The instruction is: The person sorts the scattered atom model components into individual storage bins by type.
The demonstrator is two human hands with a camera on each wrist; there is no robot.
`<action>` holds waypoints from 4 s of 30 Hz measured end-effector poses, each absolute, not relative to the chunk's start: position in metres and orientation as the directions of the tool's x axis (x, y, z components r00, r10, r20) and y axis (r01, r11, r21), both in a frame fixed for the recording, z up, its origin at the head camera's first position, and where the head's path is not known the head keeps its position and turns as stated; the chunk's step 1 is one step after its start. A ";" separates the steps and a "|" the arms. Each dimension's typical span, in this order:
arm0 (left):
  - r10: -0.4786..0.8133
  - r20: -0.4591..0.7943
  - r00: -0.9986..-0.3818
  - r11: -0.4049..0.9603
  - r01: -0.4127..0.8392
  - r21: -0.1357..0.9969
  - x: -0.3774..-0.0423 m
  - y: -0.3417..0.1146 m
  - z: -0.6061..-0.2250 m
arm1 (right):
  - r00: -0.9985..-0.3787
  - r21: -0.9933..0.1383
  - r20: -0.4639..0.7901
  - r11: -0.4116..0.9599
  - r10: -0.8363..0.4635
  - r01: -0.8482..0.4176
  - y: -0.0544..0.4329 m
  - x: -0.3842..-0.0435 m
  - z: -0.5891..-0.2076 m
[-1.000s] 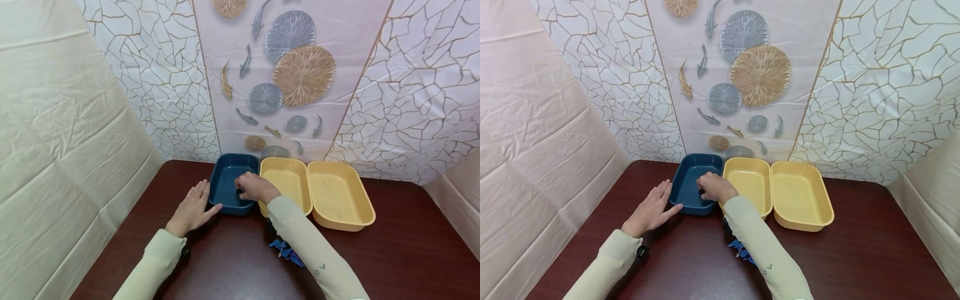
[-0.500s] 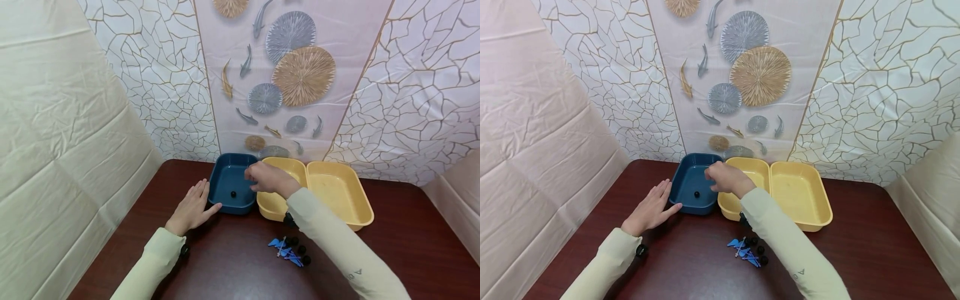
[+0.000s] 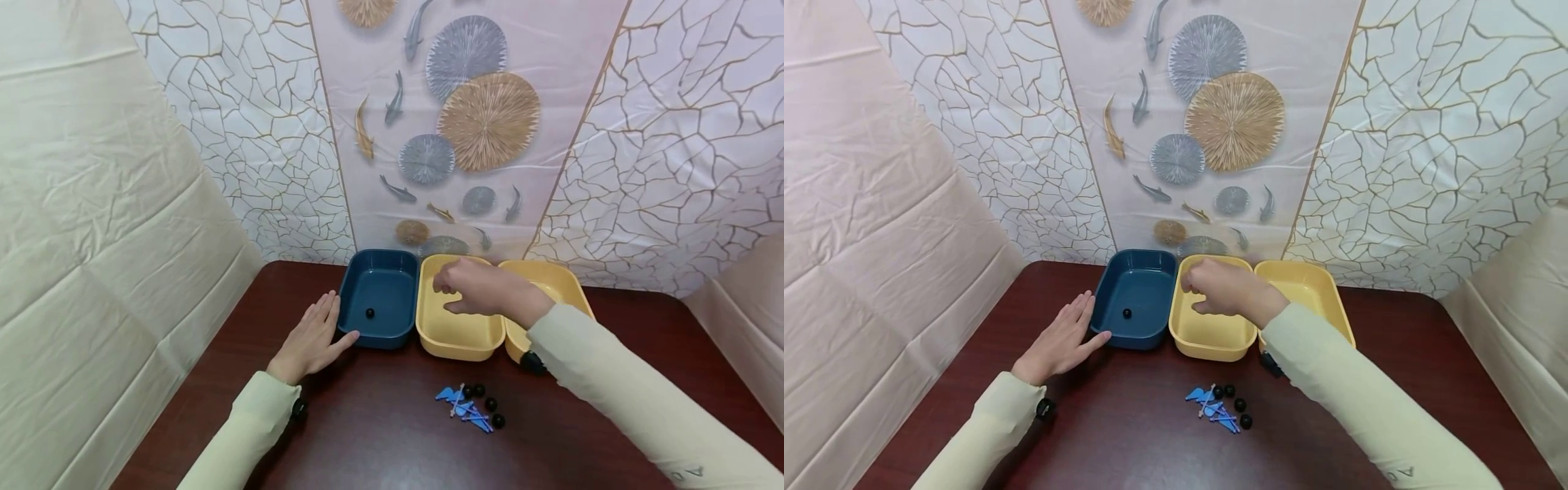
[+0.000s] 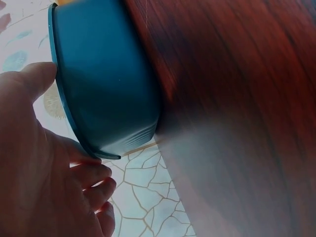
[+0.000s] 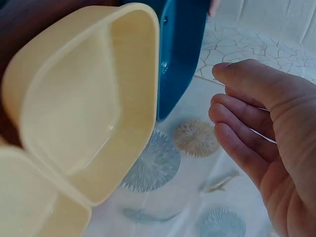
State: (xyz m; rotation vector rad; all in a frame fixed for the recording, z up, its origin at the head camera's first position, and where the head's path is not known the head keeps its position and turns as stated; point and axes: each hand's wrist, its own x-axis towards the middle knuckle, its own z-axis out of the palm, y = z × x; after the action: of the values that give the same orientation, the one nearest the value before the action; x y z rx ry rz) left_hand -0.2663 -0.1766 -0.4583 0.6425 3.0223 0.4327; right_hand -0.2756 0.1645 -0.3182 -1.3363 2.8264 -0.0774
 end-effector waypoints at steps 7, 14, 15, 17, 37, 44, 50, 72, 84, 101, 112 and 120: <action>0.406 0.032 -0.913 0.872 0.398 0.286 -0.267 -0.177 -0.459 | -0.630 -0.057 -0.009 0.630 -0.776 -0.775 0.195 -0.250 -0.318; 0.402 0.027 -0.915 0.874 0.393 0.286 -0.268 -0.176 -0.460 | -0.614 -0.110 0.033 0.608 -0.788 -0.786 0.224 -0.223 -0.327; 0.404 0.027 -0.914 0.873 0.394 0.288 -0.268 -0.176 -0.460 | -0.611 -0.116 0.043 0.603 -0.790 -0.789 0.227 -0.219 -0.329; 0.408 0.029 -0.913 0.869 0.398 0.293 -0.268 -0.175 -0.460 | -0.606 -0.132 0.050 0.596 -0.794 -0.792 0.234 -0.213 -0.334; 0.410 0.034 -0.911 0.866 0.401 0.297 -0.268 -0.174 -0.461 | -0.525 -0.212 0.058 0.503 -0.849 -0.838 0.250 -0.170 -0.409; 0.409 0.038 -0.912 0.871 0.402 0.282 -0.268 -0.173 -0.461 | -0.531 -0.230 0.090 0.501 -0.843 -0.834 0.251 -0.164 -0.431; 0.404 0.032 -0.914 0.873 0.396 0.287 -0.268 -0.173 -0.460 | -0.582 -0.294 0.006 0.555 -0.813 -0.779 0.248 -0.162 -0.442; 0.404 0.030 -0.914 0.870 0.394 0.298 -0.267 -0.174 -0.460 | -0.576 -0.235 0.084 0.545 -0.813 -0.805 0.242 -0.171 -0.426; 0.408 0.046 -0.912 0.865 0.403 0.298 -0.267 -0.174 -0.460 | -0.578 -0.184 0.104 0.556 -0.809 -0.811 0.228 -0.199 -0.395; 0.410 0.053 -0.910 0.869 0.408 0.279 -0.268 -0.175 -0.461 | -0.600 -0.165 0.061 0.585 -0.798 -0.794 0.177 -0.251 -0.367; 0.413 0.049 -0.910 0.864 0.408 0.296 -0.269 -0.173 -0.460 | -0.597 -0.164 0.065 0.582 -0.799 -0.797 0.143 -0.280 -0.361; 0.406 0.053 -0.912 0.865 0.402 0.298 -0.268 -0.175 -0.459 | -0.620 -0.153 0.040 0.608 -0.784 -0.779 0.108 -0.299 -0.366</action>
State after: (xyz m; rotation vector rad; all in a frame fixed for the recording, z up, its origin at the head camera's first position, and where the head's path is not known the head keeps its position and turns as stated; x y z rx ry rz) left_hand -0.2681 -0.1751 -0.4585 0.6550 3.0229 0.4797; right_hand -0.2994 0.1085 -0.3662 -1.3558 2.7894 -0.2419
